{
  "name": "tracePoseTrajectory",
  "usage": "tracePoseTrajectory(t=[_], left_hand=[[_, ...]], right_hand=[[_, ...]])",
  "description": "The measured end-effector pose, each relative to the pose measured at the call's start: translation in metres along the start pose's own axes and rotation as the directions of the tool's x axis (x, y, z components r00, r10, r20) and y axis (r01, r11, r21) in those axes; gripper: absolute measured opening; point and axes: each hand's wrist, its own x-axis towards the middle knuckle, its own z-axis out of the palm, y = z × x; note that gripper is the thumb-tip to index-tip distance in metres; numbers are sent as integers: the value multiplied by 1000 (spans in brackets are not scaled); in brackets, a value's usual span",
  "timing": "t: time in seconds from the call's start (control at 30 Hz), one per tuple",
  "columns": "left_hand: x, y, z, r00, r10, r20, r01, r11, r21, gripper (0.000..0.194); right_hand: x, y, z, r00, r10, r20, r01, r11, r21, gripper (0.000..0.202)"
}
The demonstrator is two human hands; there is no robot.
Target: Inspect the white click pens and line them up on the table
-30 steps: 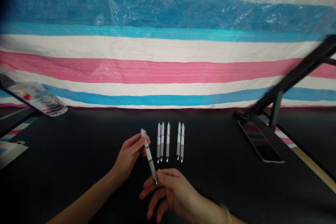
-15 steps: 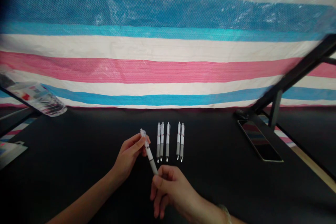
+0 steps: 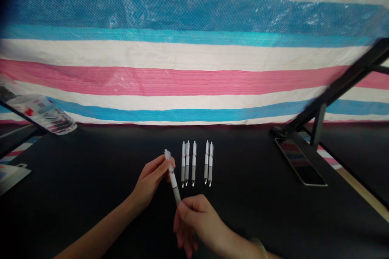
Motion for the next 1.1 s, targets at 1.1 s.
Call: tracePoseTrajectory(t=[1.1], left_hand=[[0, 4, 3, 997, -48, 68, 47, 999, 16, 45]], right_hand=[[7, 5, -6, 993, 41, 107, -81, 911, 404, 51]])
